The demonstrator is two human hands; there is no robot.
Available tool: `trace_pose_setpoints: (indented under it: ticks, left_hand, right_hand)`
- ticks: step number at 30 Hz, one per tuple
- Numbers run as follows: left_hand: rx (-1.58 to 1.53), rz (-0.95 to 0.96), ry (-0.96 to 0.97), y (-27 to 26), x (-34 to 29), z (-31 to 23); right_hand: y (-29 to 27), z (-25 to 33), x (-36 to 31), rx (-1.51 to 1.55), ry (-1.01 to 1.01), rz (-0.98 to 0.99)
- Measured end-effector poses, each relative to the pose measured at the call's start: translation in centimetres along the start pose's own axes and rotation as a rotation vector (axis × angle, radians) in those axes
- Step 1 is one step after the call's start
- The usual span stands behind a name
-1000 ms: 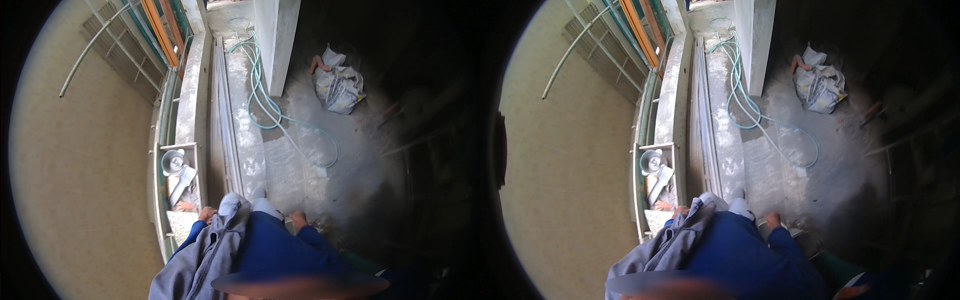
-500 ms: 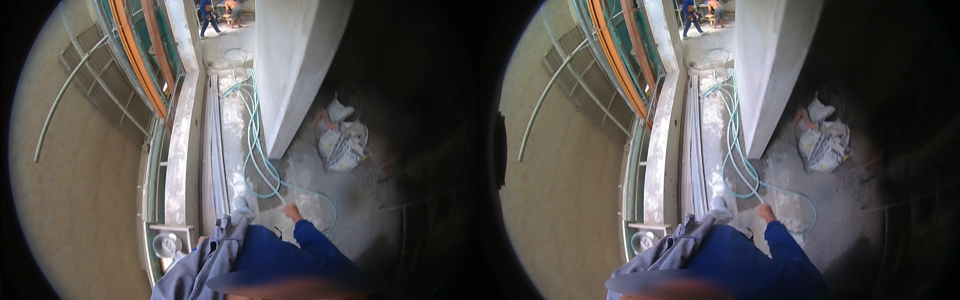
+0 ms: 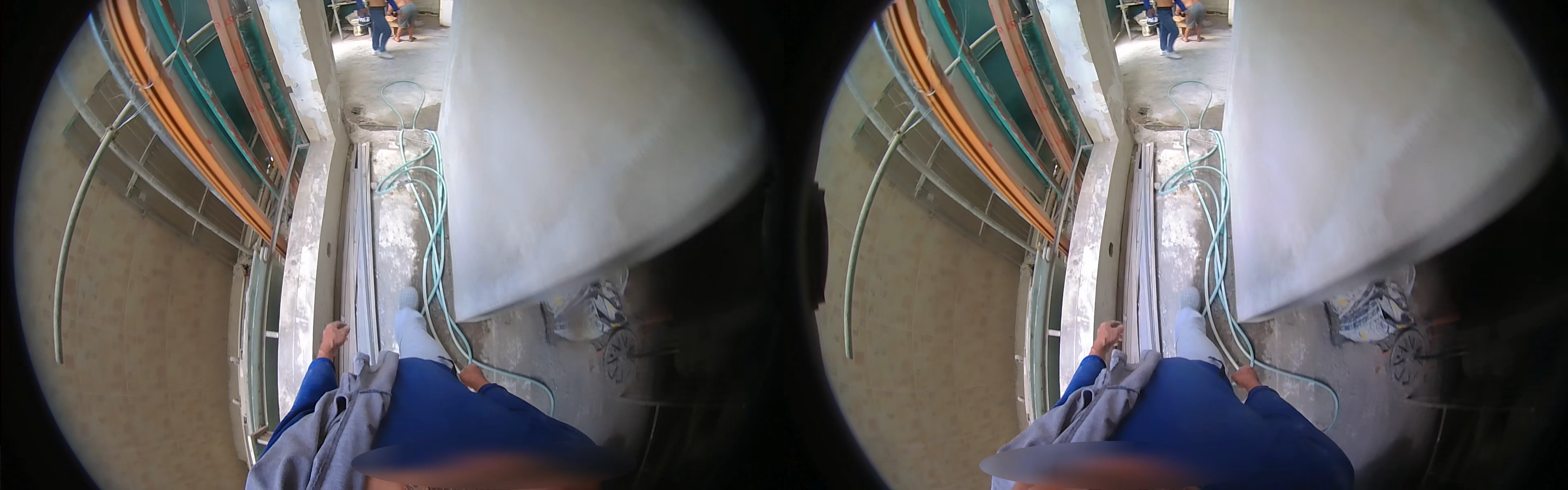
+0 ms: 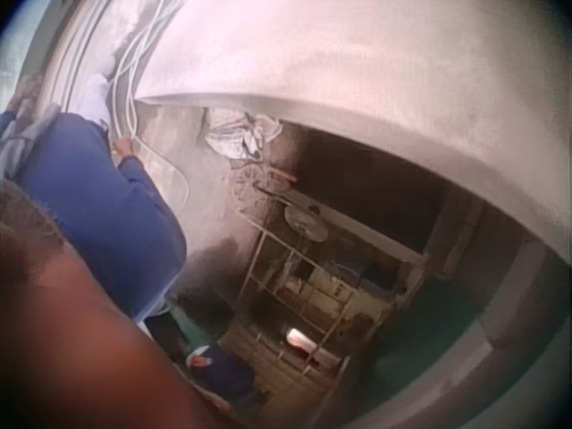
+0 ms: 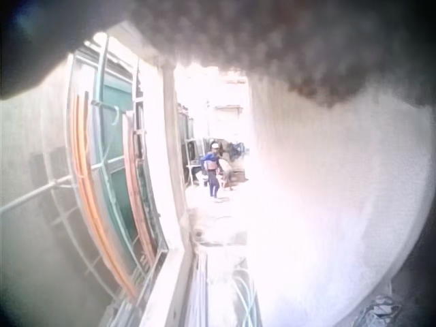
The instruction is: The person uses a power drill to fasten metal bars to a scaffolding structure. They then use a hammer to adjust the bars and secure them in place. The person moves around the scaffolding to access different sections.
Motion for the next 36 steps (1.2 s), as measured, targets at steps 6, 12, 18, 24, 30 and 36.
trace_pose_setpoints:
  ticks: [6, 12, 18, 24, 30, 36]
  left_hand:
    - [0.226, 0.04, -0.283, -3.9, 7.0, -0.6]
    - [0.12, 0.032, -0.398, -6.7, 17.8, -5.8]
    - [0.109, 0.047, -0.305, -10.5, 34.9, -14.1]
    - [0.176, 0.016, -0.08, -20.1, 56.9, -26.2]
    - [0.187, 0.145, -0.151, -34.3, 77.0, -41.4]
    - [-0.345, -0.065, 0.195, -45.3, 84.4, -56.7]
  right_hand:
    - [-22.5, 1.1, 16.8, 0.195, 0.076, -0.18]
    - [-50.9, 5.5, 29.0, 0.545, -0.012, -0.378]
    - [-66.5, 7.9, 41.8, 0.495, -0.007, -0.346]
    - [-76.3, 6.8, 53.9, 0.566, 0.244, -0.218]
    - [-85.0, 8.1, 56.8, 0.917, 0.259, -0.286]
    - [-88.5, 10.7, 60.6, 0.663, 0.383, -0.073]
Point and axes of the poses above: each hand's wrist, its own x-axis towards the middle knuckle, its own y-axis out of the palm, z = x × y, the point moved 7 cm from there along x, towards the middle knuckle, and after that the axes turned 11 degrees about z, right-handed, at the moved point
